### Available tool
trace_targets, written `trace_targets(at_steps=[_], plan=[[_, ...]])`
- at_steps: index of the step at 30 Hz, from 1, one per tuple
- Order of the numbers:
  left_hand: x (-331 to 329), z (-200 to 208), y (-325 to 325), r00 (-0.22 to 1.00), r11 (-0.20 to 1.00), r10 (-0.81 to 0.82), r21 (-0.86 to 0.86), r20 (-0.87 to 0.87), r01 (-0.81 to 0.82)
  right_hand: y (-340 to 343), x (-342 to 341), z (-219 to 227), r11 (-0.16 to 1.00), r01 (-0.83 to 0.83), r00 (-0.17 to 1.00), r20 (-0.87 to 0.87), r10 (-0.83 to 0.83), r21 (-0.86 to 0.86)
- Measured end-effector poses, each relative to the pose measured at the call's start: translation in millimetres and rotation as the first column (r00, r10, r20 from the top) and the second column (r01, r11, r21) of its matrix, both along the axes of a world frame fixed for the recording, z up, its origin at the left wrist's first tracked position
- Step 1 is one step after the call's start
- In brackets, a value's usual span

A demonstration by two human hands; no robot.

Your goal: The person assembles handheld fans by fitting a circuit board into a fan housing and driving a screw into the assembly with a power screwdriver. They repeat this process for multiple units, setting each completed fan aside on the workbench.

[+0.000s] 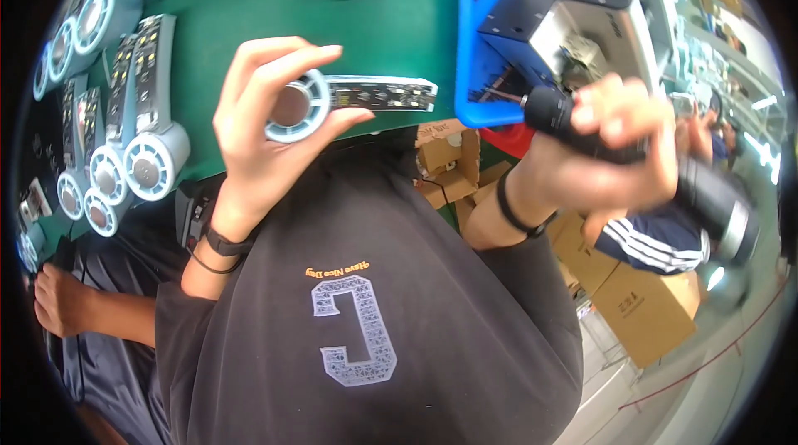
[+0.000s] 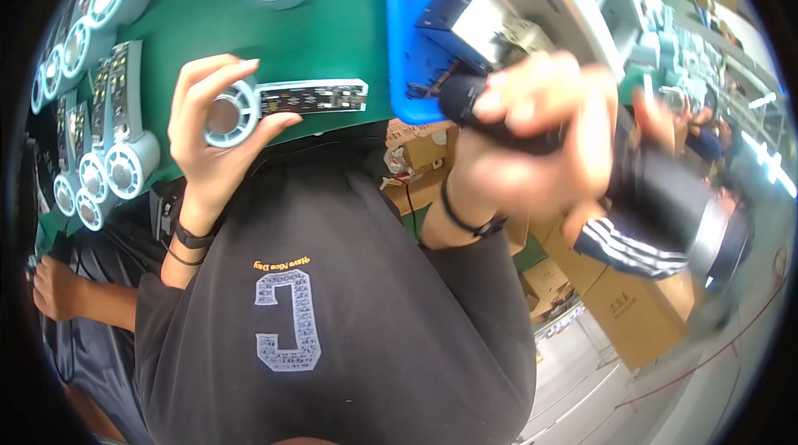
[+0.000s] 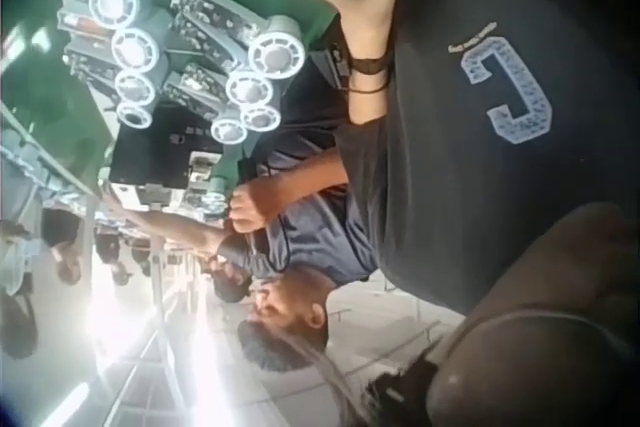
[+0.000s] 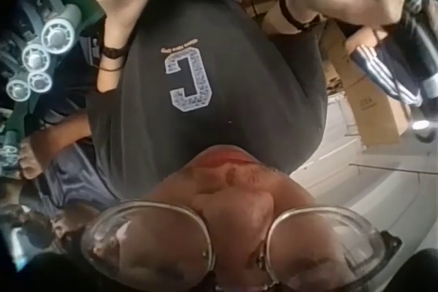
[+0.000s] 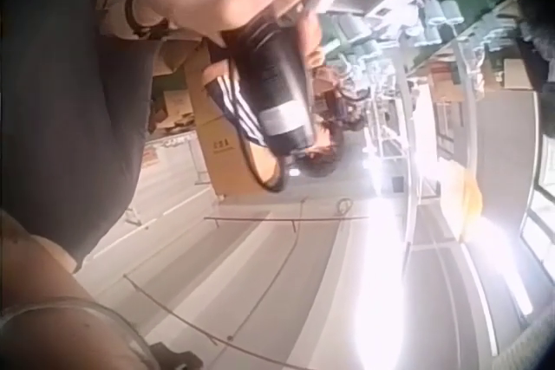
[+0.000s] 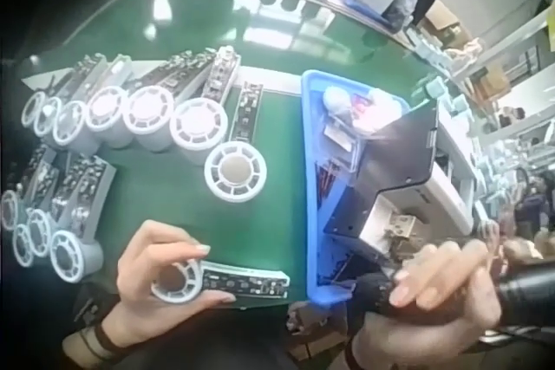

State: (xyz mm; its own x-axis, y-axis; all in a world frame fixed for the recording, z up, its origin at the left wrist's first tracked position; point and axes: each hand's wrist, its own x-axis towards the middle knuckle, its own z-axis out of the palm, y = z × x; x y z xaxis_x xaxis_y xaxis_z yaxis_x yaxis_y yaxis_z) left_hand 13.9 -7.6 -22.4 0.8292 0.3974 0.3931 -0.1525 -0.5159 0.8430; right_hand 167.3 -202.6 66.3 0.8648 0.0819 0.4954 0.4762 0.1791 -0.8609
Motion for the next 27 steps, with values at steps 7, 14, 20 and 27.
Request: trace_targets(at_steps=[7,14,20,27], plan=[[0.5,-2.4,0.7,0.998,0.991,-0.046,-0.123,0.039,0.050,63.5,-61.1,7.4,0.985,-0.031,0.982,0.187,-0.002,0.169],[0.1,-5.4,1.2,0.998,0.988,-0.027,-0.152,0.054,0.035,79.6,-70.3,1.7,0.984,-0.111,0.979,0.184,0.084,0.140],[-1.2,-5.9,1.1,0.998,0.983,-0.037,-0.178,0.058,0.047,85.7,-73.1,-0.1,0.980,-0.155,0.974,0.186,0.130,0.128],[0.5,-6.9,1.1,0.997,0.983,-0.035,-0.176,0.063,0.046,94.3,-70.1,-9.6,0.973,-0.195,0.966,0.193,0.170,0.120]])
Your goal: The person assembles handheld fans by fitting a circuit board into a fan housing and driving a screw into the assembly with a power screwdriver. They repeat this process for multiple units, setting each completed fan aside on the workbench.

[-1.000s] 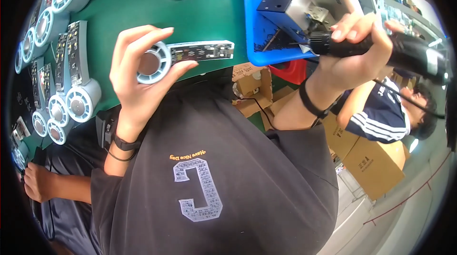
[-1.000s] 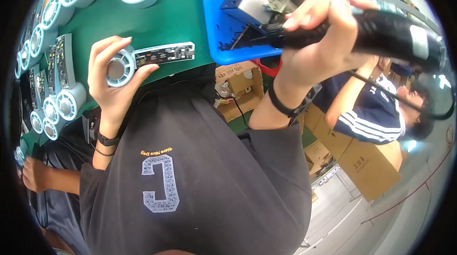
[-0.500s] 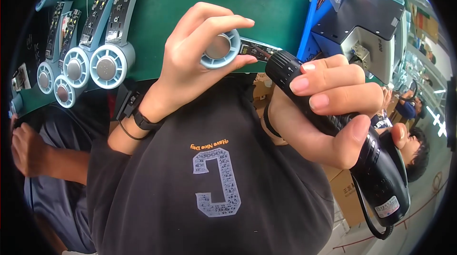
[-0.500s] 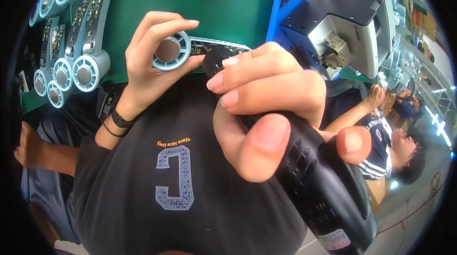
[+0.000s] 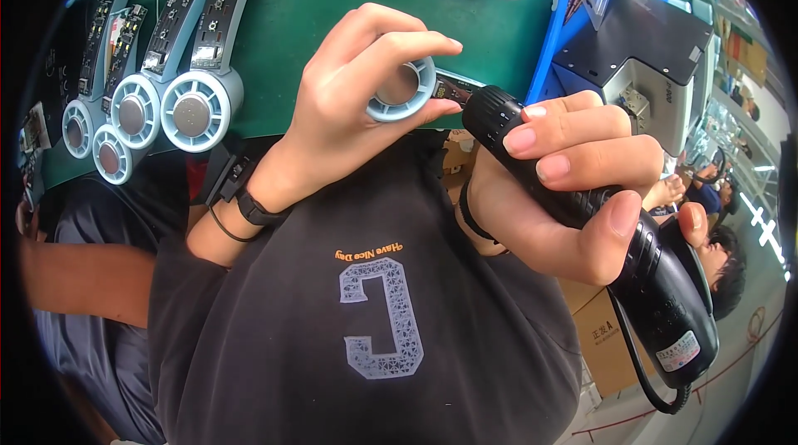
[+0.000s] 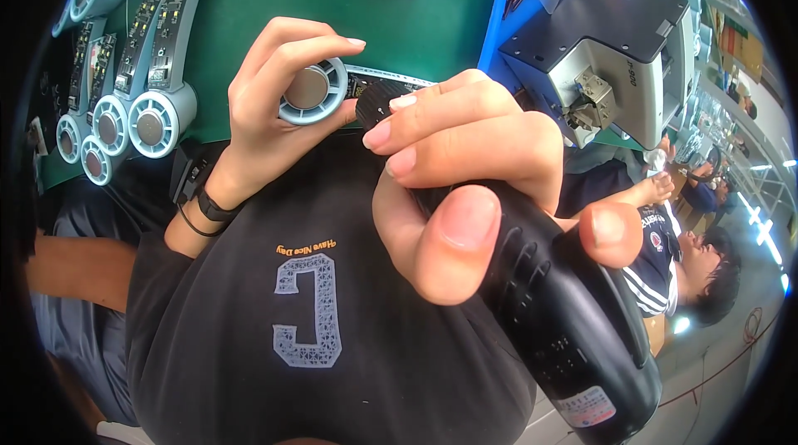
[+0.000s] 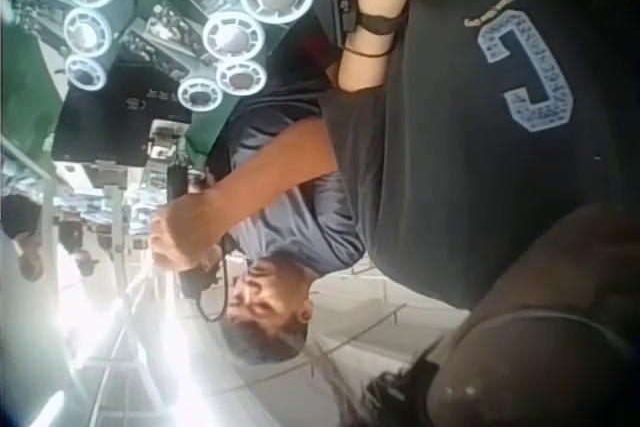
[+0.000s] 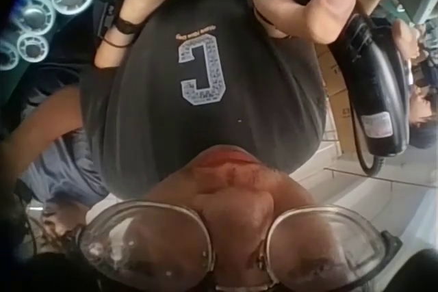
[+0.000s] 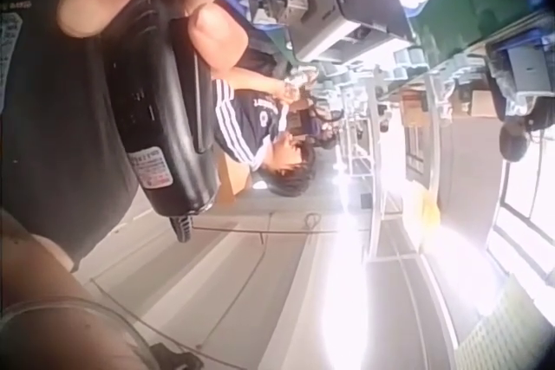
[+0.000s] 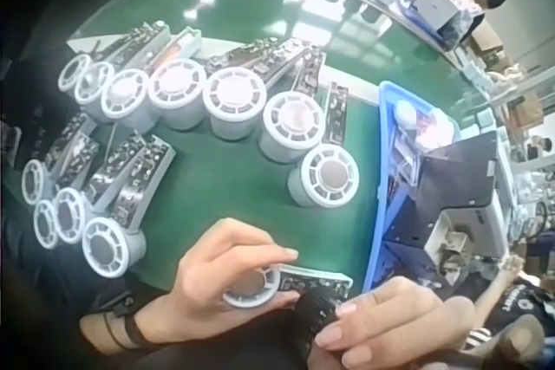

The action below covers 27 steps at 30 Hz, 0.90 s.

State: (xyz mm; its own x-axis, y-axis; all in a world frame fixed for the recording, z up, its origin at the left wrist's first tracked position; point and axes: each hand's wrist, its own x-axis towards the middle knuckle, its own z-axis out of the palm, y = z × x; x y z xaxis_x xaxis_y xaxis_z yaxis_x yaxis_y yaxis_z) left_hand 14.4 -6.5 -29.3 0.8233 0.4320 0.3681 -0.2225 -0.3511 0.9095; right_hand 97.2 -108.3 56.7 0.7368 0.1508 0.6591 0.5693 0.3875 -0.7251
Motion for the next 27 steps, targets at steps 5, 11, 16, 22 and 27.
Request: trace_targets(at_steps=[5,11,16,22,27], plan=[[0.8,0.0,0.0,1.000,1.000,0.004,0.011,0.004,-0.004,5.2,0.4,-4.4,1.000,-0.029,1.000,0.004,0.029,-0.004],[0.3,-0.6,0.9,1.000,1.000,0.000,0.015,0.008,-0.001,6.8,3.9,-9.7,0.998,-0.057,0.998,0.008,0.057,-0.014],[-1.4,-2.0,0.8,1.000,1.000,0.003,0.014,-0.007,-0.003,-14.2,22.9,-10.8,0.929,-0.250,0.955,0.086,0.283,-0.274],[0.0,-1.9,0.1,1.000,1.000,0.007,0.026,0.005,-0.007,7.5,2.0,-10.6,0.982,-0.040,0.999,-0.030,0.035,-0.183],[3.6,1.8,1.4,1.000,1.000,-0.003,0.020,0.021,0.002,-2.4,13.5,-13.3,0.972,-0.061,0.997,0.023,0.068,-0.225]])
